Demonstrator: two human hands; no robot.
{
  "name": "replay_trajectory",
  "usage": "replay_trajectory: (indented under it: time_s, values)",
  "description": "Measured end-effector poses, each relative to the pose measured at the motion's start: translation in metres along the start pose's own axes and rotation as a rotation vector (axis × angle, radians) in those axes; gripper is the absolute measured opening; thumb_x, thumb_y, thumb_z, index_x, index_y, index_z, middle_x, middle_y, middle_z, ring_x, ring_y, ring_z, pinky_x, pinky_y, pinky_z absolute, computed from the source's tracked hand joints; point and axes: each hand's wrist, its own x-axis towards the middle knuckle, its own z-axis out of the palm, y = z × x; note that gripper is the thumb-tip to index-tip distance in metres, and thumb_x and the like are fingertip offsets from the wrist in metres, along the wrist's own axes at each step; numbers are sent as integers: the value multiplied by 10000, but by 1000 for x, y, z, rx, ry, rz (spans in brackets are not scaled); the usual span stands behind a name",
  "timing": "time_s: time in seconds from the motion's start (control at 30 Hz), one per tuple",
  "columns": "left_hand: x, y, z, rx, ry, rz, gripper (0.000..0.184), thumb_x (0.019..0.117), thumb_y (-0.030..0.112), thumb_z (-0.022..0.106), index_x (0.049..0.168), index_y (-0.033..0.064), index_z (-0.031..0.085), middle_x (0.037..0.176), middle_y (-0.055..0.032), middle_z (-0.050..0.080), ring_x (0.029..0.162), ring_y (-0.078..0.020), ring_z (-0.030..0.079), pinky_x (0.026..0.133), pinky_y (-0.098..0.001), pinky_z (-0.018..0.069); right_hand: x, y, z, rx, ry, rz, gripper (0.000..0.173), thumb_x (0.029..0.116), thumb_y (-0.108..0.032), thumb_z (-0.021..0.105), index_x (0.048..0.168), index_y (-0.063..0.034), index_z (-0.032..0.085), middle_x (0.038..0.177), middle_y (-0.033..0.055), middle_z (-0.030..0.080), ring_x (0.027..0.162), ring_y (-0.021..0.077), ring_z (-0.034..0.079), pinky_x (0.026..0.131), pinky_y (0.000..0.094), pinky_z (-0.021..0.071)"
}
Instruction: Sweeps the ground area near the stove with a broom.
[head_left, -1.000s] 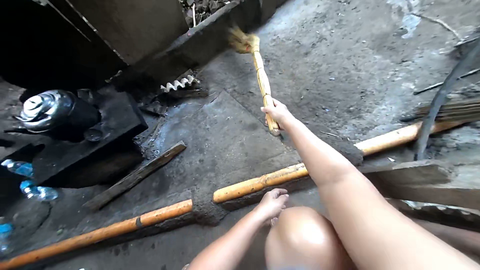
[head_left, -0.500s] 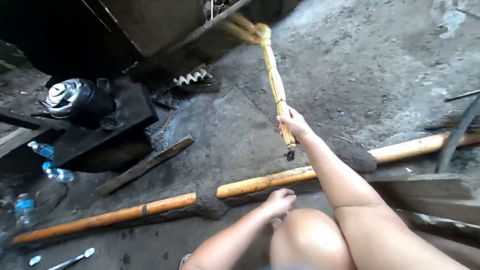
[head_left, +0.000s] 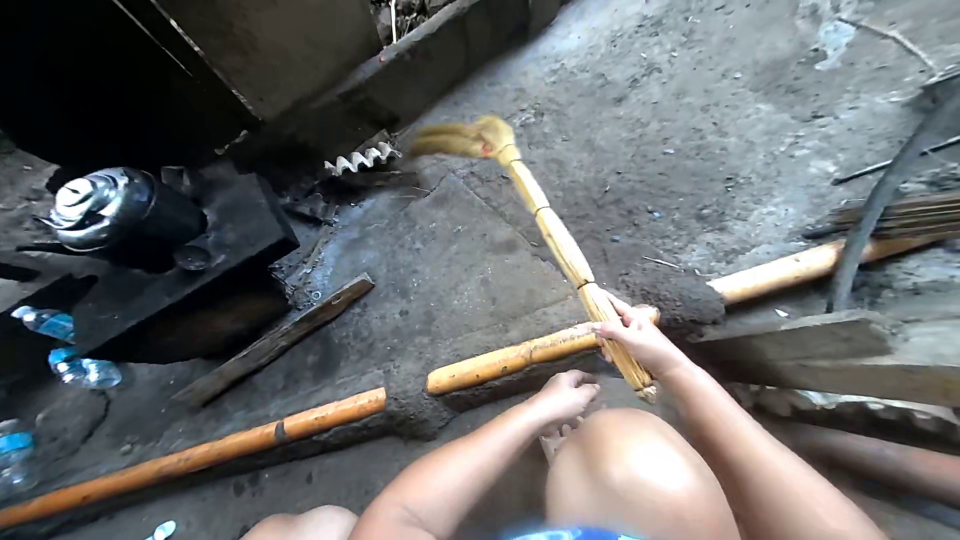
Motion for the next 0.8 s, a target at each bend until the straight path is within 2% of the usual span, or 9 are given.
replay_trajectory:
  time_s: [0.13,0.23,0.27,0.3,0.37,0.43,0.53,0.67,0.8]
  values:
    - [-5,-5,-3,-18,1,9,414,1119,212,418,1467,-8,467,1353,-229,573,1076,-248,621,934,-396,502,-23,24,-9,-115,93,83,712,957,-98,590,1597,-123,279,952,82,620,586,118,574,522,291,521]
    - [-6,-14,-7,-33,17,-21,416,1124,234,403,1466,6,466,1309,-210,587,987,-218,614,862,-371,504,-52,36,-7,-212,5,183,759,941,-39,609,1615,-104,265,1236,162,619,848,121,624,744,302,529]
    - [-7,-16,-9,-10,12,-56,423,1125,256,397,1463,13,473,1288,-207,602,974,-224,621,847,-379,510,-57,39,-6,-197,-22,197,766,935,-27,593,1616,-98,250,1262,153,610,877,98,622,767,273,522]
    - [-8,-18,-11,25,-5,-99,434,1128,284,387,1456,18,482,1250,-200,614,952,-224,618,831,-383,510,-60,38,-5,-176,-44,209,757,942,-21,574,1617,-96,239,1237,134,613,850,78,616,748,248,517]
    - [-12,-20,-13,109,-61,-167,458,1133,328,360,1450,22,488,1177,-184,612,880,-204,573,792,-369,481,-54,34,-2,-145,-90,208,757,923,-31,553,1608,-85,236,1047,61,628,691,48,598,627,211,518]
    - [-14,-21,-16,155,-94,-179,462,1132,328,361,1443,12,491,1194,-192,612,924,-224,586,835,-398,488,-40,19,5,-152,-171,208,740,927,-46,548,1597,-88,237,901,25,604,588,62,573,542,222,512]
    - [-13,-29,-21,135,-71,-159,457,1120,321,389,1441,15,501,1224,-203,618,979,-249,616,858,-427,505,-25,-4,20,-194,-342,188,715,925,-98,557,1584,-114,280,824,12,602,542,89,568,500,243,517]
    - [-14,-31,-29,81,-42,-155,456,1118,318,401,1450,19,493,1319,-228,591,1073,-292,633,899,-462,520,-27,-4,28,-133,-410,100,803,814,-188,622,1555,-116,322,844,-44,639,587,56,602,543,217,537]
    - [-12,-32,-33,87,-59,-157,458,1117,307,403,1468,23,482,1338,-232,578,1087,-301,615,912,-470,503,-52,15,-1,-132,-283,50,935,723,-234,692,1561,-76,308,1054,-79,679,766,-18,650,700,175,560]
